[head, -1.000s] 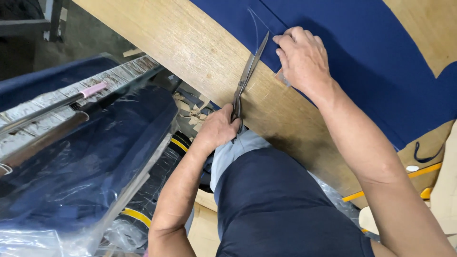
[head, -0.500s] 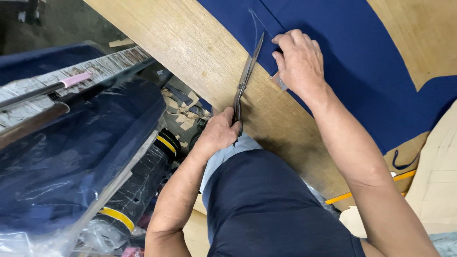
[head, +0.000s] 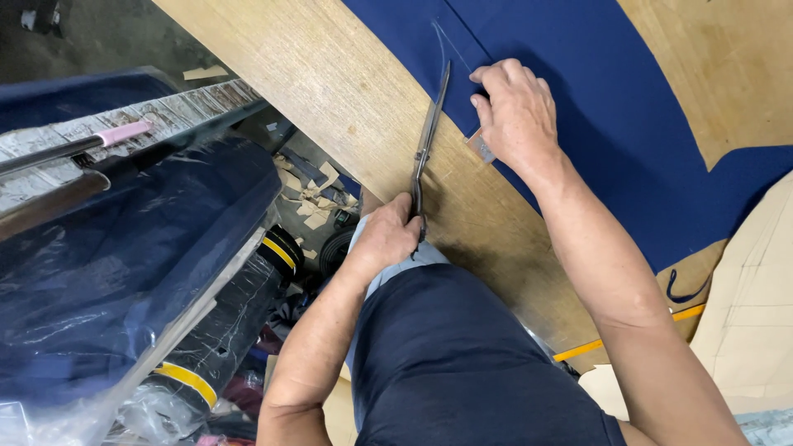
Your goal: The person marks a blue fabric using a ruler and chalk, then cuts the fabric along the marked lines with shears. They remove the paper pattern and continue cutting the fabric into specific shapes on a wooden table.
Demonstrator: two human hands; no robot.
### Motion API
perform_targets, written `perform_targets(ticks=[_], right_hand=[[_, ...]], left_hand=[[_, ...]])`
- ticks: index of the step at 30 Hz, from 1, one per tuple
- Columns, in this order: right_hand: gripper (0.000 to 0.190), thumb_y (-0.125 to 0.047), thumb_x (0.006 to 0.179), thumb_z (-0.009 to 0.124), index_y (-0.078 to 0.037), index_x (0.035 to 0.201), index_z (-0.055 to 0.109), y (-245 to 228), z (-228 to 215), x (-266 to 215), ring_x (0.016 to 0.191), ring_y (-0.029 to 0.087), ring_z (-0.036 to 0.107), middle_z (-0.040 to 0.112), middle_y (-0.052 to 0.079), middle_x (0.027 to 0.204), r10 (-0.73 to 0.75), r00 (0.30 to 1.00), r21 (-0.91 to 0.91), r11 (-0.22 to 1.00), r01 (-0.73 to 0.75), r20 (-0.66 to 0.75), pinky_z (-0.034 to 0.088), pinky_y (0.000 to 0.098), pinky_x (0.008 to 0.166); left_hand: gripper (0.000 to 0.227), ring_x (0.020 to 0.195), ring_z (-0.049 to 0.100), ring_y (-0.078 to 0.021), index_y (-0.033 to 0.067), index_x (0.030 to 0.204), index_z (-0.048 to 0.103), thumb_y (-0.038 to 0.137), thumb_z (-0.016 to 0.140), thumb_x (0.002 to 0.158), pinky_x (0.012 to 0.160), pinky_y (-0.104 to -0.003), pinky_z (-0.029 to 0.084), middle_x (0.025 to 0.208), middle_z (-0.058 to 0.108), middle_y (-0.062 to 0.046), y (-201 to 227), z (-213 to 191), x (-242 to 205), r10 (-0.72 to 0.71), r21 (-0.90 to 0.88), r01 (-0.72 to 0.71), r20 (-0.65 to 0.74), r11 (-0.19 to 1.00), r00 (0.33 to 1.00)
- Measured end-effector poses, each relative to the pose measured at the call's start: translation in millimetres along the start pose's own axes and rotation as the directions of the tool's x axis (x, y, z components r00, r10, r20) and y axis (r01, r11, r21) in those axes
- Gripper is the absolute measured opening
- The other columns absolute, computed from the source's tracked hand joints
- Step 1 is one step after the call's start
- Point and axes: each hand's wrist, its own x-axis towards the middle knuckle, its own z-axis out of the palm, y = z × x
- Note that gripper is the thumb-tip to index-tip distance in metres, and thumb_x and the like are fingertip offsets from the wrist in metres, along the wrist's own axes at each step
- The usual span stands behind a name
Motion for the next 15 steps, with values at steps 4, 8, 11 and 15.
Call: perform_targets(ticks=[4, 8, 11, 15], right_hand=[[0.026, -0.012, 0.098, 0.072, -0.008, 0.123, 0.067, 0, -1, 0, 0.096, 0.03, 0.064, 0.063, 0.01, 0.114, -0.003, 1.0, 0.006, 1.0, 0.003, 0.002, 0.051, 0.0459, 0.081], [0.026, -0.012, 0.098, 0.073, -0.008, 0.123, 0.067, 1, 0, 0, 0.095, 0.03, 0.065, 0.063, 0.01, 0.113, -0.012, 1.0, 0.006, 1.0, 0.012, -0.007, 0.052, 0.0458, 0.079], [0.026, -0.011, 0.097, 0.073, -0.008, 0.122, 0.067, 1, 0, 1, 0.094, 0.03, 0.065, 0.064, 0.01, 0.113, -0.02, 1.0, 0.01, 1.0, 0.02, -0.015, 0.052, 0.0456, 0.078], [0.026, -0.012, 0.098, 0.072, -0.008, 0.123, 0.067, 1, -2, 1, 0.095, 0.031, 0.064, 0.063, 0.01, 0.112, -0.021, 1.0, 0.009, 1.0, 0.021, -0.004, 0.052, 0.0458, 0.079]], left_hand=[[0.017, 0.085, 0.059, -0.0359, 0.0114, 0.083, 0.041, 0.026, 0.048, 0.087, 0.075, -0.049, 0.042, 0.083, 0.062, -0.014, -11, 20, 12, 0.043, -0.052, -0.046, -0.047, 0.998, 0.998], [0.019, 0.087, 0.061, -0.037, 0.0124, 0.084, 0.045, 0.029, 0.053, 0.087, 0.077, -0.047, 0.044, 0.082, 0.063, -0.012, -6, 27, 11, 0.01, -0.126, -0.017, -0.055, 0.992, 0.998], [0.017, 0.086, 0.063, -0.0329, 0.0136, 0.084, 0.049, 0.029, 0.055, 0.087, 0.076, -0.045, 0.045, 0.081, 0.066, -0.008, -3, 32, 10, 0.016, -0.157, -0.026, -0.07, 0.987, 0.997], [0.014, 0.085, 0.068, -0.0271, 0.0148, 0.084, 0.054, 0.028, 0.057, 0.087, 0.078, -0.039, 0.049, 0.082, 0.071, -0.005, 7, 34, 6, -0.016, -0.224, 0.003, -0.053, 0.975, 0.998]])
